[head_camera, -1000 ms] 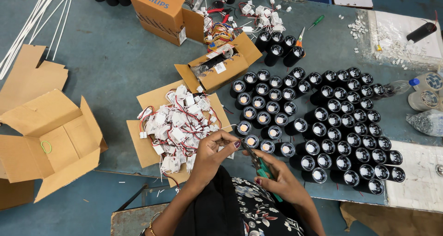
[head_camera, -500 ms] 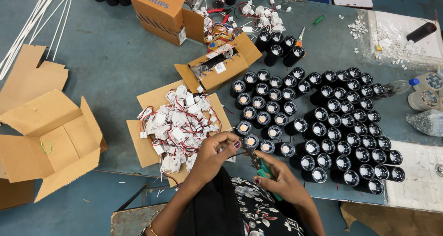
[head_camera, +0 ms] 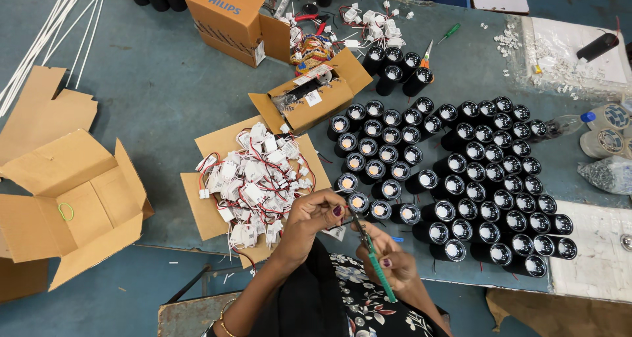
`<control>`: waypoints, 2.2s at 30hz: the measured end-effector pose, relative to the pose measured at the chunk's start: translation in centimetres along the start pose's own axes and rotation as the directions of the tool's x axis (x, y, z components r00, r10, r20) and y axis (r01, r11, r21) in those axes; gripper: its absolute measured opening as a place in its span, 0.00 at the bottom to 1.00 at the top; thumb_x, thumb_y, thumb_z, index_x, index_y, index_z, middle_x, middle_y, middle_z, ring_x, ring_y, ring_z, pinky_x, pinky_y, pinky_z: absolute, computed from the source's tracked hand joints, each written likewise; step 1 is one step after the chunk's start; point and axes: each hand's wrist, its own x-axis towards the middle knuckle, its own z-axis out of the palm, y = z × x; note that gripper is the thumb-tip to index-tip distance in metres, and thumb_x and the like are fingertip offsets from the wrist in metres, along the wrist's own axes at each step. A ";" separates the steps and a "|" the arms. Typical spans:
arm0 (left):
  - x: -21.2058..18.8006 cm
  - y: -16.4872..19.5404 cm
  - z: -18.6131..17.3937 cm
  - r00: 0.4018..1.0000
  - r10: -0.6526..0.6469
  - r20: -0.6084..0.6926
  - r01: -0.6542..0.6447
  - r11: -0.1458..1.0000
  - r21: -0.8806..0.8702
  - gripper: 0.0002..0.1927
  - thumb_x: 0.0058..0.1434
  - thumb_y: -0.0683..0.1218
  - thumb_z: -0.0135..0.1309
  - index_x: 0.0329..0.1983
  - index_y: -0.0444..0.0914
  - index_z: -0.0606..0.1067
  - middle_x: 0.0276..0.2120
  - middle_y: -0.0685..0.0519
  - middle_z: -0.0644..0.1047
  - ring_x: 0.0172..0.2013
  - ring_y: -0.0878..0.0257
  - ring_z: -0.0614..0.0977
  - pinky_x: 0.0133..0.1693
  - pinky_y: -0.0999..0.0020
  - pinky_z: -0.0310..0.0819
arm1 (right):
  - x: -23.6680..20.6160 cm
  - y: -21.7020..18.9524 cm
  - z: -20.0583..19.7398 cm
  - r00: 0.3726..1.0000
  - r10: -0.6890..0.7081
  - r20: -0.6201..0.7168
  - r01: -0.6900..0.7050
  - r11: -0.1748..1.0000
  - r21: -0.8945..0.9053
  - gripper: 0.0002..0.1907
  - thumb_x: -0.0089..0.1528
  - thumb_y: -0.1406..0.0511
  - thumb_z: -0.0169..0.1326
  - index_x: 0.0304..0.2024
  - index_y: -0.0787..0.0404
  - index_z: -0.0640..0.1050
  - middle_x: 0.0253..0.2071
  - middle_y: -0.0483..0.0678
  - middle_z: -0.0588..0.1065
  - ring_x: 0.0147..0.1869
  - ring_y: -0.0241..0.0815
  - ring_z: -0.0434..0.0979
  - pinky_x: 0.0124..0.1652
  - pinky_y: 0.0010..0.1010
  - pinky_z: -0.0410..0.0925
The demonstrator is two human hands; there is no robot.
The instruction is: The person sits at a factory workbench assembling LED bulb components. They pick white driver boards with red and black wires from a pile, use pliers to strip and twist the wire ends, connect the wires, and place the prepared drivers among rows of black bulb housings on the table.
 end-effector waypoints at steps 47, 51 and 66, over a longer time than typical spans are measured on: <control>3.6 -6.2 -3.3 0.949 -0.181 -0.259 0.201 0.978 0.055 0.13 0.70 0.46 0.48 0.47 0.31 0.74 0.36 0.45 0.82 0.37 0.61 0.85 0.44 0.66 0.81 | -2.7 -6.5 3.1 0.450 -0.741 -0.498 -0.296 0.402 -0.866 0.04 0.67 0.65 0.51 0.40 0.56 0.76 0.21 0.33 0.64 0.19 0.23 0.54 0.19 0.21 0.45; 4.7 -5.7 -3.1 0.925 -0.248 -0.288 0.230 0.968 -0.096 0.13 0.69 0.48 0.49 0.47 0.33 0.74 0.37 0.46 0.82 0.38 0.60 0.85 0.44 0.64 0.80 | -4.1 -8.3 0.4 0.504 -0.667 -0.549 -0.414 0.371 -0.831 0.05 0.68 0.65 0.51 0.41 0.56 0.78 0.19 0.34 0.59 0.18 0.24 0.52 0.18 0.22 0.44; 6.7 -7.7 -3.4 0.877 -0.405 -0.259 0.161 0.755 -0.636 0.09 0.68 0.47 0.54 0.48 0.38 0.73 0.32 0.59 0.74 0.36 0.68 0.77 0.39 0.69 0.74 | 1.2 -5.7 -5.7 0.643 -0.443 -0.625 -0.766 -0.361 -0.532 0.28 0.59 0.52 0.62 0.55 0.62 0.77 0.51 0.60 0.78 0.57 0.58 0.78 0.54 0.43 0.70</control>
